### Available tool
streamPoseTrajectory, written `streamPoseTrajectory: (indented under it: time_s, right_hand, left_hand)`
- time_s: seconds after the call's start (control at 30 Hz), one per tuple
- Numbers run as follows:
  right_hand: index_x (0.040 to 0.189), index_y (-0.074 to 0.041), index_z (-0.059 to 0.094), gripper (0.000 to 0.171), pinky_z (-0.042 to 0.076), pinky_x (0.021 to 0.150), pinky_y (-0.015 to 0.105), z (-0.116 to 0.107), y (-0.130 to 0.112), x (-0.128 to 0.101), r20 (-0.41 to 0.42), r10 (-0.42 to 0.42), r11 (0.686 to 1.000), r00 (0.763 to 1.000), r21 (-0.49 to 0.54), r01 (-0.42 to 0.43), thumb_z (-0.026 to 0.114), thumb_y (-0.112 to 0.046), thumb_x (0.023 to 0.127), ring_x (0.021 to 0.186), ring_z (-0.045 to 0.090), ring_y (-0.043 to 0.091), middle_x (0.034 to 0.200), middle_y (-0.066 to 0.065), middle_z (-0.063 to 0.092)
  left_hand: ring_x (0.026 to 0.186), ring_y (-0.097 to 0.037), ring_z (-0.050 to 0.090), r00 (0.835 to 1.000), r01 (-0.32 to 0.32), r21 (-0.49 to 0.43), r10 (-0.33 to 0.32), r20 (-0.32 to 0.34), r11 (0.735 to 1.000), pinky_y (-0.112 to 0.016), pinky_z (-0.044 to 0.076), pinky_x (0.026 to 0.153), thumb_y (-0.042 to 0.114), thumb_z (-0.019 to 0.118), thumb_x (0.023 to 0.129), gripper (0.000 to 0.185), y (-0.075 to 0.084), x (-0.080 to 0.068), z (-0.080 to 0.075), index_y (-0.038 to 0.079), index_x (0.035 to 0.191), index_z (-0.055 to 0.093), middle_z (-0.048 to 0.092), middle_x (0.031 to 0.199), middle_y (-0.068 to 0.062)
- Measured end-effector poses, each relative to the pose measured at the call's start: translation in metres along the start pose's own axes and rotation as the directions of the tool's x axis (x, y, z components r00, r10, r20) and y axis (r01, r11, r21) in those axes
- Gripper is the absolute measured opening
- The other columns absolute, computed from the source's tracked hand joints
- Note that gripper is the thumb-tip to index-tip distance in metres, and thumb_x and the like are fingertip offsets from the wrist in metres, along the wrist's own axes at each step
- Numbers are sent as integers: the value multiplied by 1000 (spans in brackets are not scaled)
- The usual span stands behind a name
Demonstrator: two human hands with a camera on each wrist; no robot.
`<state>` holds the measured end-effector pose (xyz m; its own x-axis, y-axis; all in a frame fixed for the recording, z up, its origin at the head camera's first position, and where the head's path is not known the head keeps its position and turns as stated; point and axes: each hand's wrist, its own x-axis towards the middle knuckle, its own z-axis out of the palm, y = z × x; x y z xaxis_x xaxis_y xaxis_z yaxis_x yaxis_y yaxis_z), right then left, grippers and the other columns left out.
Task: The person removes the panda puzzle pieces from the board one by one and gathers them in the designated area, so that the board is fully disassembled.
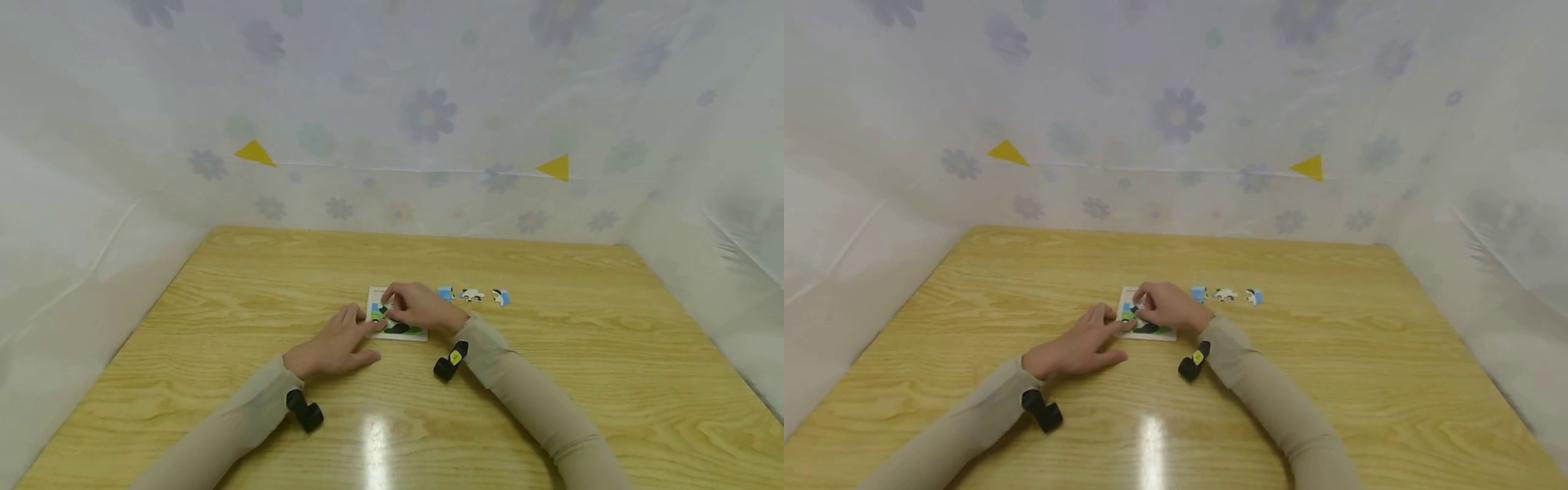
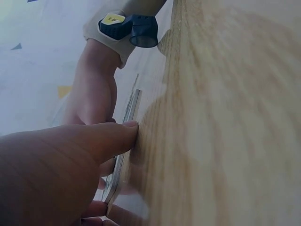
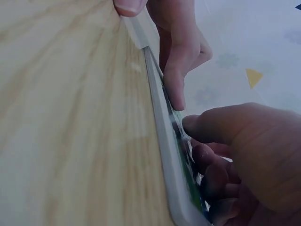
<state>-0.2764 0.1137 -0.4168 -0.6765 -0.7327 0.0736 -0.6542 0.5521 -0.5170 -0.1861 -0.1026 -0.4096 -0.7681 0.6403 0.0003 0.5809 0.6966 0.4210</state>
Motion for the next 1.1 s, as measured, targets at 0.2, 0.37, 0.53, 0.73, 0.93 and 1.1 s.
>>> streamPoseTrajectory:
  time_s: [0.2, 0.37, 0.53, 0.73, 0.93, 1.1]
  right_hand:
    - [108, -9, 63, 20, 46, 61, 24, -5, -6, 2, 53, 105, 994, 993, 37, -107, 65, -21, 92, 60, 53, 8, 73, -2, 58]
    - [105, -6, 63, 21, 48, 63, 24, -10, -11, 3, 83, 146, 985, 986, 77, -153, 68, -19, 90, 62, 55, 9, 75, 1, 61]
    - [103, -5, 61, 21, 48, 64, 22, -6, -11, 6, 83, 146, 981, 986, 118, -155, 70, -18, 88, 61, 54, 7, 75, 0, 61]
    - [95, -9, 55, 16, 43, 61, 23, -1, -11, 11, 79, 114, 985, 990, 123, -123, 68, -16, 89, 58, 48, 8, 72, -1, 55]
    - [88, -10, 48, 15, 38, 59, 22, 0, -8, 10, 112, 59, 983, 992, 167, -77, 61, -16, 94, 57, 42, 8, 68, -2, 48]
    - [85, -8, 50, 16, 39, 60, 22, -3, -6, 6, 135, 35, 967, 990, 246, -68, 58, -15, 97, 56, 41, 8, 68, -3, 47]
  left_hand:
    - [99, -24, 33, 1000, -17, -5, 17, -9, 1000, -37, 29, 83, 36, 59, 95, 56, 2, 1, -1, 13, 145, 46, 38, 112, -12]
    - [97, -23, 32, 1000, -26, 1, 26, -9, 1000, -36, 29, 81, 37, 58, 95, 55, 1, 2, -1, 13, 144, 47, 37, 108, -10]
    - [96, -23, 32, 1000, -7, 12, 7, 8, 1000, -35, 29, 81, 39, 58, 95, 56, -2, -1, 1, 14, 144, 46, 36, 107, -9]
    - [94, -23, 31, 1000, 0, 2, 0, -15, 1000, -35, 27, 80, 37, 60, 95, 56, -6, -5, 1, 13, 143, 48, 36, 105, -8]
    - [97, -23, 31, 1000, 20, -1, -20, -8, 1000, -35, 28, 81, 38, 59, 95, 56, -7, -4, 4, 15, 144, 47, 36, 108, -8]
    - [96, -22, 31, 1000, 15, -2, -15, -1, 1000, -35, 27, 80, 38, 59, 95, 56, -4, -2, 7, 16, 145, 46, 35, 105, -7]
